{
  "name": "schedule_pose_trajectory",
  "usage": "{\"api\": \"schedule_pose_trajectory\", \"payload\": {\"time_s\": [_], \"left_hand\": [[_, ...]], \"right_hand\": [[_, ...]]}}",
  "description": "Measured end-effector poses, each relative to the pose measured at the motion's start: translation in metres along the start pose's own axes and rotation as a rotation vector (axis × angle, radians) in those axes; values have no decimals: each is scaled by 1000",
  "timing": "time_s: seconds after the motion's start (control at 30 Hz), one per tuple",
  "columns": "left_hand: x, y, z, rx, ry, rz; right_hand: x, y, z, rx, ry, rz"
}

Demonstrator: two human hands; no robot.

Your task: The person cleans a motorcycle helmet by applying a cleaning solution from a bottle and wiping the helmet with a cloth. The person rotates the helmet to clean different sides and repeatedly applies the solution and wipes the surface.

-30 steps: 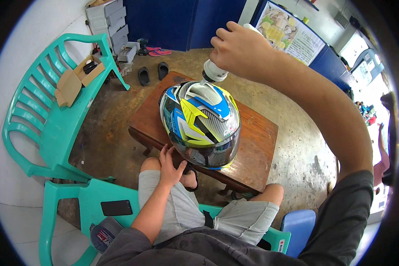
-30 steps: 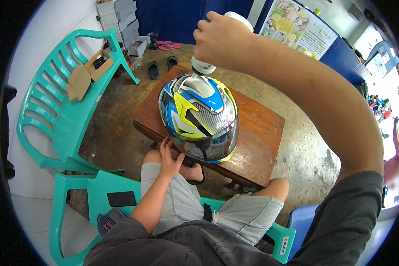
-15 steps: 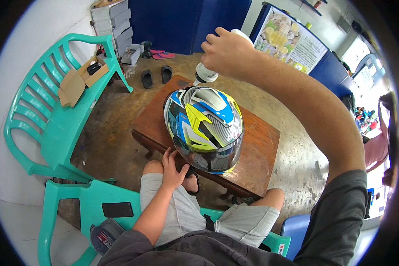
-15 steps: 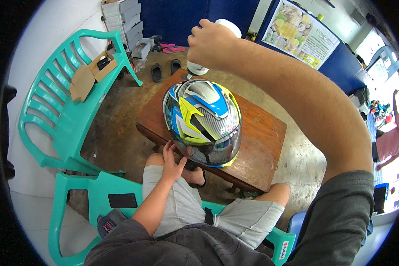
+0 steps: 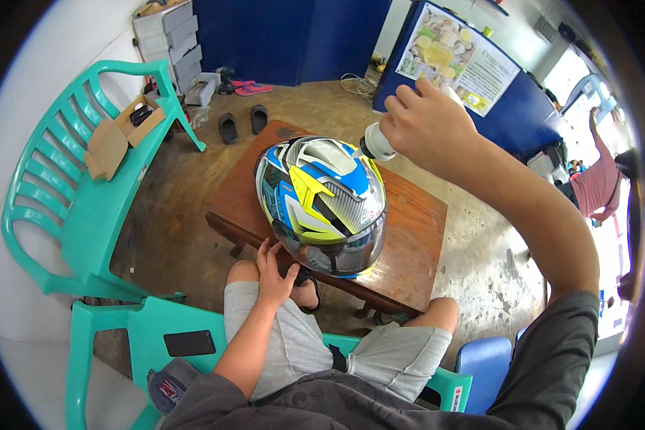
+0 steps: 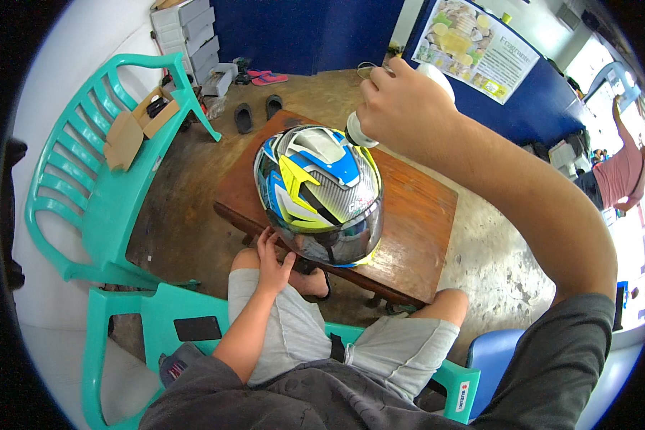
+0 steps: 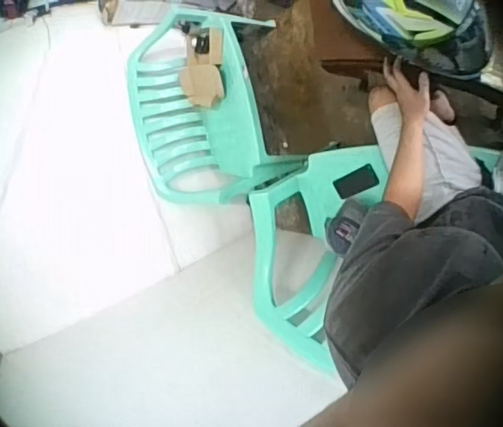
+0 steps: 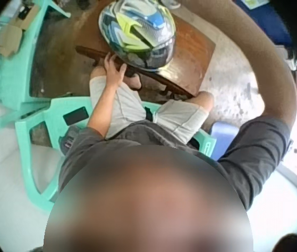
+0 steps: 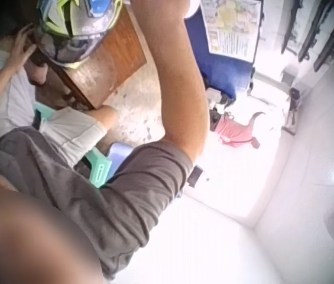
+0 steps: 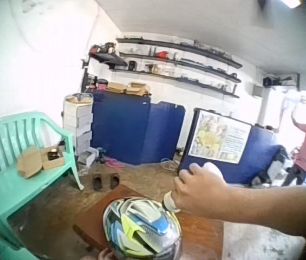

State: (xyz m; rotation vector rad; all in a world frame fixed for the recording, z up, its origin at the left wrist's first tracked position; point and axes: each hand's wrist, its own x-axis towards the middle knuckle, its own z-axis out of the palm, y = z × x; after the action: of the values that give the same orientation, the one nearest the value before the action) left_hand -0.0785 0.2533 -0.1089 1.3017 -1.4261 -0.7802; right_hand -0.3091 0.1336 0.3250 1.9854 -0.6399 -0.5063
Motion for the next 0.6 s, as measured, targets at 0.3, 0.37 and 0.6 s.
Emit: {"api": "schedule_pose_trajectory", "payload": {"time_s": [0.3,0.37,0.6], "left_hand": [[0,-5,1,23,3,42],[0,-6,2,25,4,43],[-1,-9,5,39,0,56]], "right_hand": [[-53,-14,1,90,35,45],[-63,-19,5,110,48,72],[-100,-53,24,239,72,211]]}}
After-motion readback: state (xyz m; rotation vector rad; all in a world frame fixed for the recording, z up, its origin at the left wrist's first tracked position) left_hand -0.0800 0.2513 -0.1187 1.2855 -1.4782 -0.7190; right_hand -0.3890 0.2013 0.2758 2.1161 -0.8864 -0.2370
